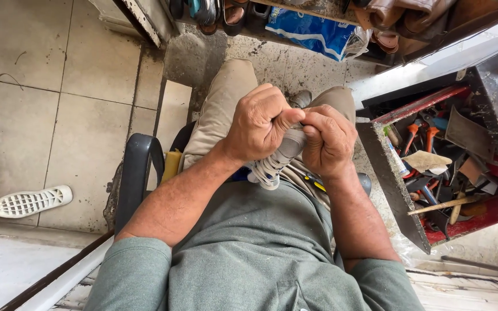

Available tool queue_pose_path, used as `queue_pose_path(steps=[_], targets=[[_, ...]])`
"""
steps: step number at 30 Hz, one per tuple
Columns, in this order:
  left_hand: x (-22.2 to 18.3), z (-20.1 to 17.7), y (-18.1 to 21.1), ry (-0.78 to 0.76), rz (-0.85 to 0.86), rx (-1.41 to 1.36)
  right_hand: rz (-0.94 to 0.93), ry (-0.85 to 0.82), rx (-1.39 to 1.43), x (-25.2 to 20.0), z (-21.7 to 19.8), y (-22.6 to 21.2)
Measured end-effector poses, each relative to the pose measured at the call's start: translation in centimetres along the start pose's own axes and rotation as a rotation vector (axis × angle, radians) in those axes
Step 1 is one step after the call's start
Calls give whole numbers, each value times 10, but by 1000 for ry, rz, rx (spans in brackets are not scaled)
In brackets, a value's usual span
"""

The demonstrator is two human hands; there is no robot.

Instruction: The person is removing the sole from a white sneaker. They use a screwdriver to pry the edges and then pull the sole off by hand, followed by handling other shoe parts.

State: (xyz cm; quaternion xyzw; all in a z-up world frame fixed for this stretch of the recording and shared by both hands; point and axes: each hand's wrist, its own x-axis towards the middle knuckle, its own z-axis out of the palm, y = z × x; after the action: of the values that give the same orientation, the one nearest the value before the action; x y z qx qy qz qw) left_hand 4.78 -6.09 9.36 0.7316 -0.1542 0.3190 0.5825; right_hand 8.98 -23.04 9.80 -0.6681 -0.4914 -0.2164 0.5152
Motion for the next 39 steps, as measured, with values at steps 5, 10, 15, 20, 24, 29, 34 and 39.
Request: queue_pose_path(steps=[5, 10, 15, 20, 24, 29, 34, 39], targets=[[7, 3, 4, -30, -14, 22, 170, 14, 19, -3, -2, 9], [13, 11, 5, -36, 8, 62, 489, 131, 260, -18, -4, 22], [12, 14, -8, -73, -18, 95, 507, -76, 200, -4, -21, -3], [21, 10, 1, -133, -184, 70, 658, -76, 174, -8, -26, 1], [19, 11, 0, -153, -281, 110, 741, -107, 152, -2, -23, 0], [8, 15, -2, -155, -300, 83, 850, -78, 215, -20, -17, 18], [-22, 19, 5, -85, -70, 204, 936, -55, 273, -19, -21, 21], [-35, 28, 17, 12, -2, 398, 994, -89, 292, -10, -12, 11]])
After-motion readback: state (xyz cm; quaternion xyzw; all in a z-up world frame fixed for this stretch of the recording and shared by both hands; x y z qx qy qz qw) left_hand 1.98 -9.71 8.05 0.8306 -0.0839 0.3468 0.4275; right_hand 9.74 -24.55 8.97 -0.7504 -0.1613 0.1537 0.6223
